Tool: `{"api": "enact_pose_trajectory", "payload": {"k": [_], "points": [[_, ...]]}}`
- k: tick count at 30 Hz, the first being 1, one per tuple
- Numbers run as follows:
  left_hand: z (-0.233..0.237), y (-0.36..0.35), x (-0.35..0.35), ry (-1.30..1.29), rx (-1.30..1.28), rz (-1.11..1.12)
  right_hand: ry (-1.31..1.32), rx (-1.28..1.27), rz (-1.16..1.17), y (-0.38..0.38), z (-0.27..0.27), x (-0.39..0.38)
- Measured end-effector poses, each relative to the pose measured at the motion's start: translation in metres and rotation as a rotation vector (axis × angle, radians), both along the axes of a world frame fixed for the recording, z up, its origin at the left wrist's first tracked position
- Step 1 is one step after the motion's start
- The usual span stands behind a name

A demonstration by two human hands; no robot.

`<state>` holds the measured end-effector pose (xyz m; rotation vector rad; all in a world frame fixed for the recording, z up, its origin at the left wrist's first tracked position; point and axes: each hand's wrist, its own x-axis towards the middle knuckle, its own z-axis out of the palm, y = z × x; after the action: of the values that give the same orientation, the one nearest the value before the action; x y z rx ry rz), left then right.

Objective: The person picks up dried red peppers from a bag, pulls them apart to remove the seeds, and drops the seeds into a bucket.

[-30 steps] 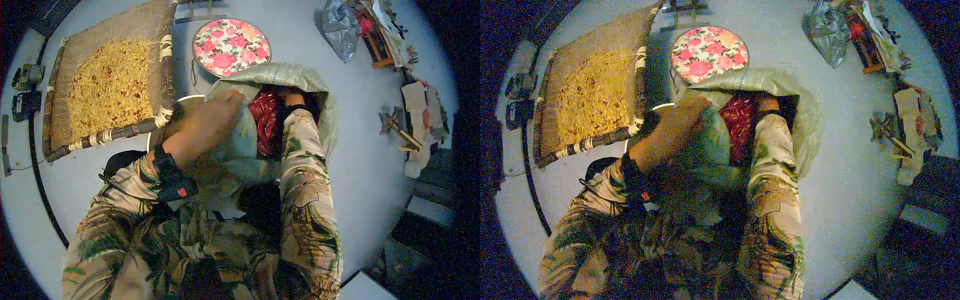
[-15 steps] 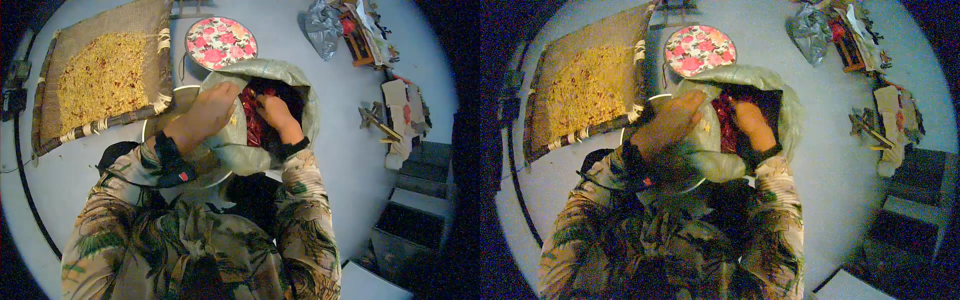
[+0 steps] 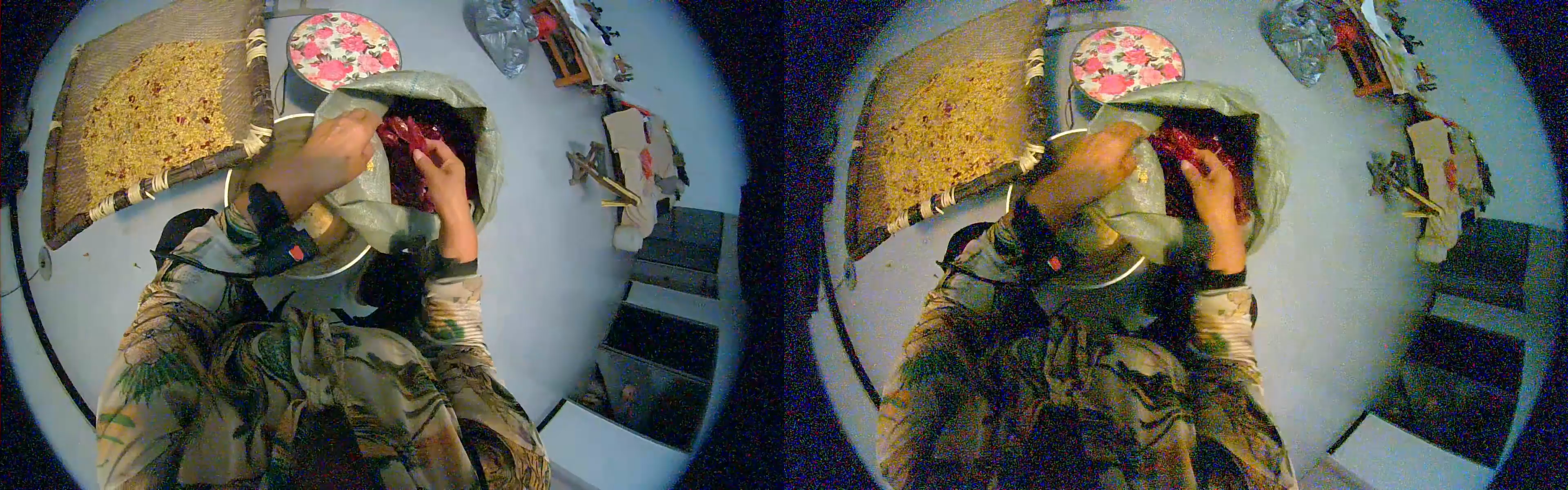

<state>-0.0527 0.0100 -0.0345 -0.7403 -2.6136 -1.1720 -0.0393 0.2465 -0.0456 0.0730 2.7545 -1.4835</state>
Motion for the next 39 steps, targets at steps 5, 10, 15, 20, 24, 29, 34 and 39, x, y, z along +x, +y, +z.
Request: {"api": "enact_pose_trajectory", "payload": {"k": [5,10,15,20,24,29,34,39], "points": [[0.000,0.003,-0.001,-0.032,0.138,-0.022,-0.168,-0.523,-0.059,-0.023,0.011,0.006],[0.011,0.010,-0.002,-0.198,0.255,-0.046,-0.244,-0.827,-0.192,-0.035,0.036,0.008],[0.023,0.019,0.001,-0.257,0.372,-0.107,-0.245,-1.157,-0.194,-0.022,0.026,0.001],[0.027,0.022,0.003,-0.265,0.364,-0.095,-0.364,-1.427,-0.319,-0.024,0.031,0.000],[0.024,0.020,0.002,-0.282,0.417,-0.114,-0.376,-1.501,-0.228,-0.025,0.031,0.004],[0.025,0.019,0.004,-0.255,0.397,-0.136,-0.396,-1.529,-0.231,-0.032,0.036,0.009],[0.031,0.020,0.008,-0.234,0.452,-0.090,-0.433,-1.480,-0.159,-0.033,0.025,0.011],[0.028,0.020,0.010,-0.269,0.331,-0.052,-0.457,-1.402,-0.056,-0.045,0.017,0.017]]}}
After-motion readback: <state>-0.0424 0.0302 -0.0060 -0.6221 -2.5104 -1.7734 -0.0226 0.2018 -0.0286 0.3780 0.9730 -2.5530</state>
